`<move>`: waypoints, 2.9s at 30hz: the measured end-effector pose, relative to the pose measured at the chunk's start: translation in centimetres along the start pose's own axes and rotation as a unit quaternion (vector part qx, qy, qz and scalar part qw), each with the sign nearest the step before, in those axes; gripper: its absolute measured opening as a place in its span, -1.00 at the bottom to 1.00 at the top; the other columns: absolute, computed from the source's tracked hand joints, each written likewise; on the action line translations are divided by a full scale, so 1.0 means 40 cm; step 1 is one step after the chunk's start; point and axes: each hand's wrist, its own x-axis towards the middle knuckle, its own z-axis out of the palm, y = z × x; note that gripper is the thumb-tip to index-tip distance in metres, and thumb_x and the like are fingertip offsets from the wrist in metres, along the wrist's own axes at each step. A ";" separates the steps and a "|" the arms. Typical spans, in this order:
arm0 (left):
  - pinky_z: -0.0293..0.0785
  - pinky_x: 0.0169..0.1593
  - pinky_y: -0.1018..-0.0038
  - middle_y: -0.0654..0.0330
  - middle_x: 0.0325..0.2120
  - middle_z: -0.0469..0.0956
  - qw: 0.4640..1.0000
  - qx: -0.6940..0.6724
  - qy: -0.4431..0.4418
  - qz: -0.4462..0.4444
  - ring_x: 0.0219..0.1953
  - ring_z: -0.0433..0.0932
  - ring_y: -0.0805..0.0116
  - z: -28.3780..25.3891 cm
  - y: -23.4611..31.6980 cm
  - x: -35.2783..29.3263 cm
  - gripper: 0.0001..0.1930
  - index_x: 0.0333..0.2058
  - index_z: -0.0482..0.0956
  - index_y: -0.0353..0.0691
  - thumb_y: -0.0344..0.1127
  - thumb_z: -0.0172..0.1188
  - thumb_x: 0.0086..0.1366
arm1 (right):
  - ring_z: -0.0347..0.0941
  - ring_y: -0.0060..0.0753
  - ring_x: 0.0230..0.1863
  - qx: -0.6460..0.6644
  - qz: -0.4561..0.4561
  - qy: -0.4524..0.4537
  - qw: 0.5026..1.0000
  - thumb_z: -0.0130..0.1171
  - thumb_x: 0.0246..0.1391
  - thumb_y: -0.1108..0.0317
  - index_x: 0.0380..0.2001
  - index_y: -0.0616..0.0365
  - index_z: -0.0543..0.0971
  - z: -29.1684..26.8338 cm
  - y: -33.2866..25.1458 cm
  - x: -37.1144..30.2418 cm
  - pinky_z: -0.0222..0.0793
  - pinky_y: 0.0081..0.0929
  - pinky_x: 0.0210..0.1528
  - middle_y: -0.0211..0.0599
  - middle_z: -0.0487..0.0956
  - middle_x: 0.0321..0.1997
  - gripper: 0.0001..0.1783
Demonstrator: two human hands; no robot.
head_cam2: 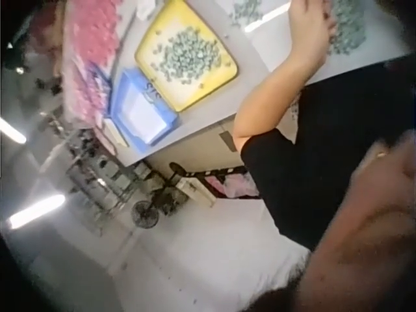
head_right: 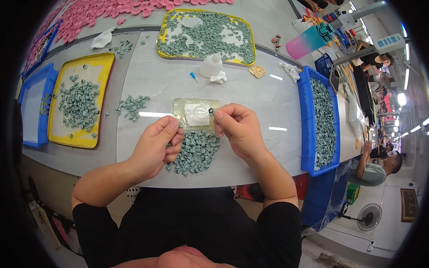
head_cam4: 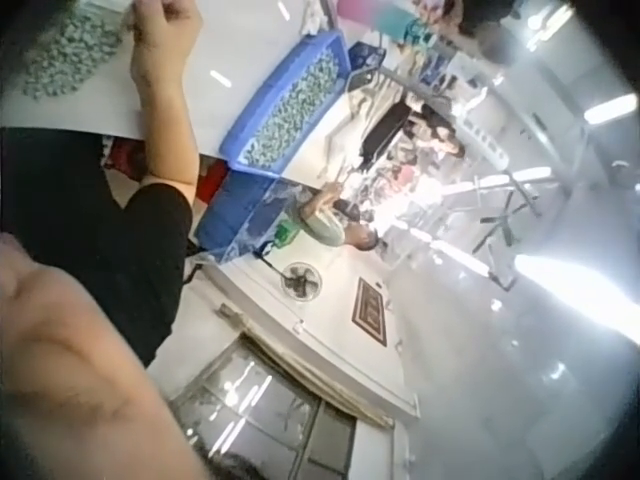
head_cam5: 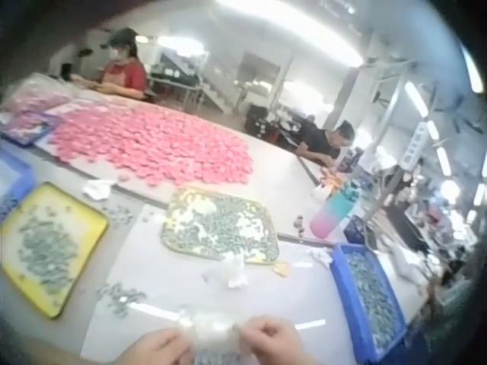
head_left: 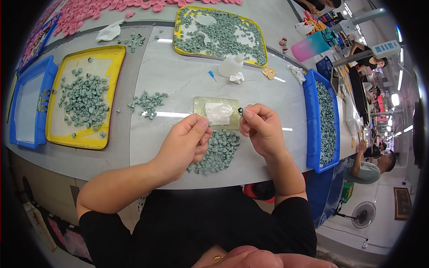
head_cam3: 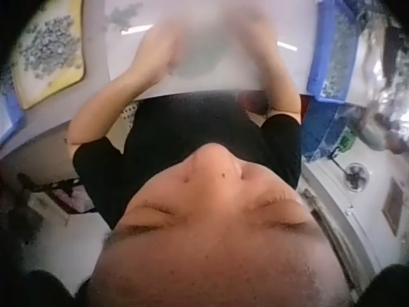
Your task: The recorder is sorting small green plastic parts on a table in a factory environment.
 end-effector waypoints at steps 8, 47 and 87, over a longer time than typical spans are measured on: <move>-0.04 -0.62 0.70 0.33 -0.53 0.23 0.999 -0.027 -0.028 -0.007 -0.62 0.09 0.62 -0.002 -0.012 0.015 -0.84 -0.34 0.28 -0.19 -0.26 -0.16 0.39 | 0.30 -0.56 -0.56 -0.032 -0.009 0.003 0.999 0.15 0.00 0.53 -0.48 0.27 0.47 0.005 0.006 -0.006 0.21 -0.57 -0.52 -0.35 0.43 -0.53 -0.94; -0.05 -0.66 0.72 0.38 -0.60 0.20 0.994 -0.069 -0.061 -0.065 -0.65 0.08 0.64 -0.063 0.017 -0.027 -0.81 -0.34 0.33 -0.21 -0.22 -0.08 0.36 | 0.43 -0.51 -0.43 -0.323 -0.255 -0.028 0.911 0.24 -0.19 0.67 -0.43 0.31 0.57 0.090 0.063 -0.007 0.32 -0.64 -0.41 -0.26 0.51 -0.41 -0.84; 0.21 -0.52 0.60 0.29 -0.67 0.34 0.909 0.322 0.036 0.262 -0.61 0.25 0.60 -0.061 -0.011 -0.041 -0.82 -0.42 0.36 -0.26 -0.29 -0.01 0.31 | 0.46 -0.32 -0.44 -0.444 -0.490 -0.089 0.745 0.27 -0.35 0.75 -0.33 0.34 0.55 0.113 0.089 -0.001 0.39 -0.50 -0.42 -0.16 0.51 -0.36 -0.63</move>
